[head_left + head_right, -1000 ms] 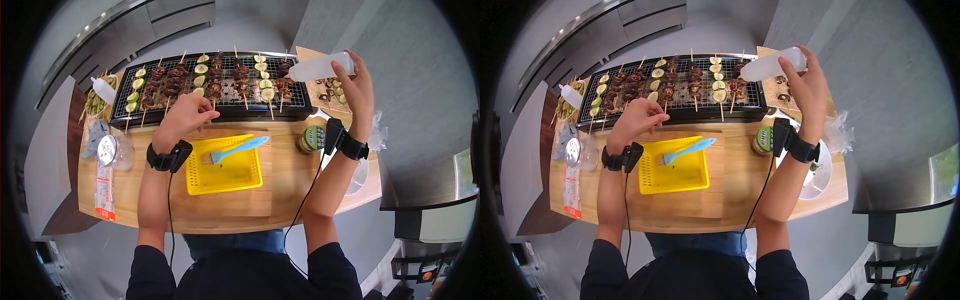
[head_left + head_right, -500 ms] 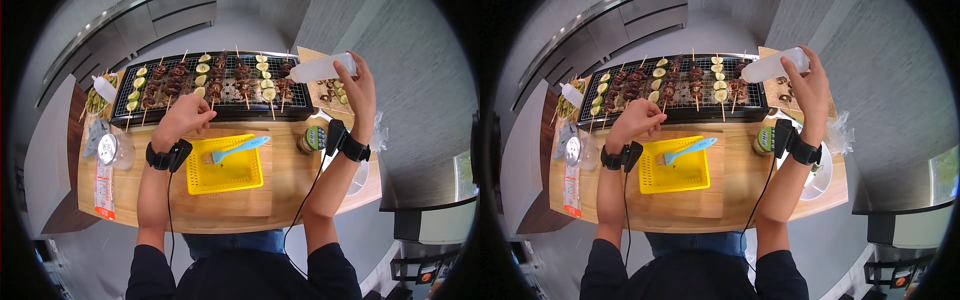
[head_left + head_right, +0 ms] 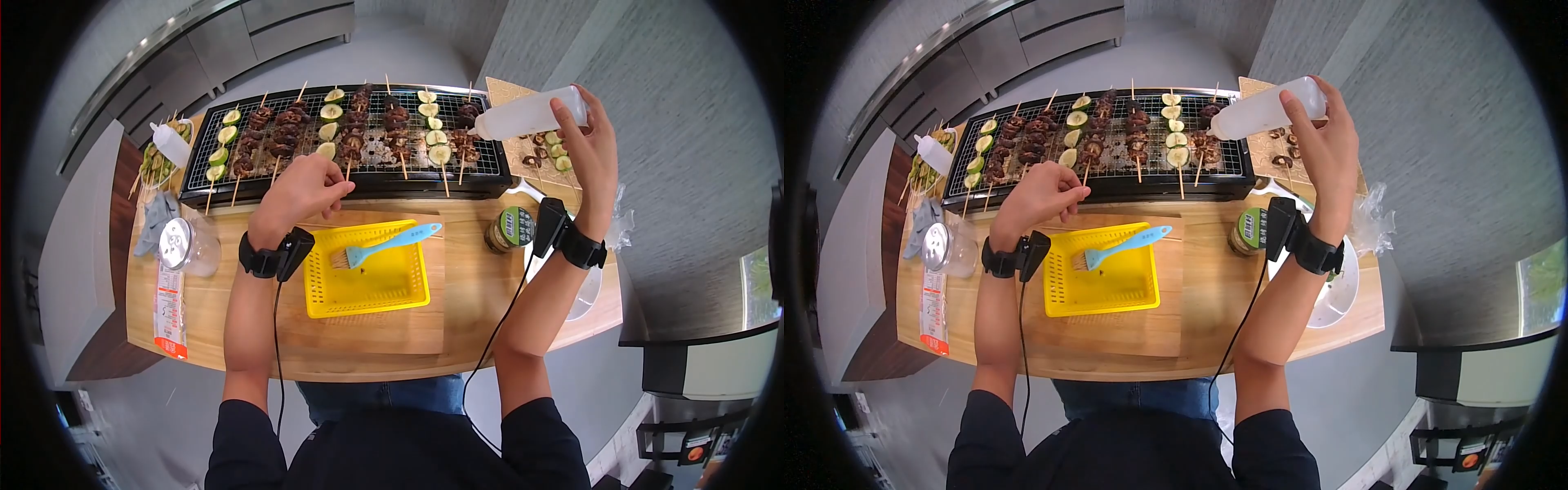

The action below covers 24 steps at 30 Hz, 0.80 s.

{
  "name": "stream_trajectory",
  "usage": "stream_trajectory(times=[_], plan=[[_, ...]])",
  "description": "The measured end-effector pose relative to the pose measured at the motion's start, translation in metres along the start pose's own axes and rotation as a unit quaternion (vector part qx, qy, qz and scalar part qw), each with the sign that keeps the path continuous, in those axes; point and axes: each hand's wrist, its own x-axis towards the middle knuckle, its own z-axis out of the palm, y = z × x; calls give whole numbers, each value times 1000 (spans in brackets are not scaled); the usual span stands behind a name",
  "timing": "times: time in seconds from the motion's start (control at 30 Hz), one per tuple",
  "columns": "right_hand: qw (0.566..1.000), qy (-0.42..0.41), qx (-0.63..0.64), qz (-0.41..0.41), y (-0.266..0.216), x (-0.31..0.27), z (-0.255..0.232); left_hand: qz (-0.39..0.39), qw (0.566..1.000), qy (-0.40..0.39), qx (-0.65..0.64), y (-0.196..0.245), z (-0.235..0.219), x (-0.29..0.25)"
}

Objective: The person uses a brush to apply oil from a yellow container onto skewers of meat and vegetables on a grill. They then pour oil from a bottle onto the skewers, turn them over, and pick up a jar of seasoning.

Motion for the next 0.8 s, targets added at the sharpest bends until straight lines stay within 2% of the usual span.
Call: stream_trajectory(times=[0.8], plan=[[1000,5,-2,-5,-9,-4,1,-18,1000,-7,0,4,0,-2]])
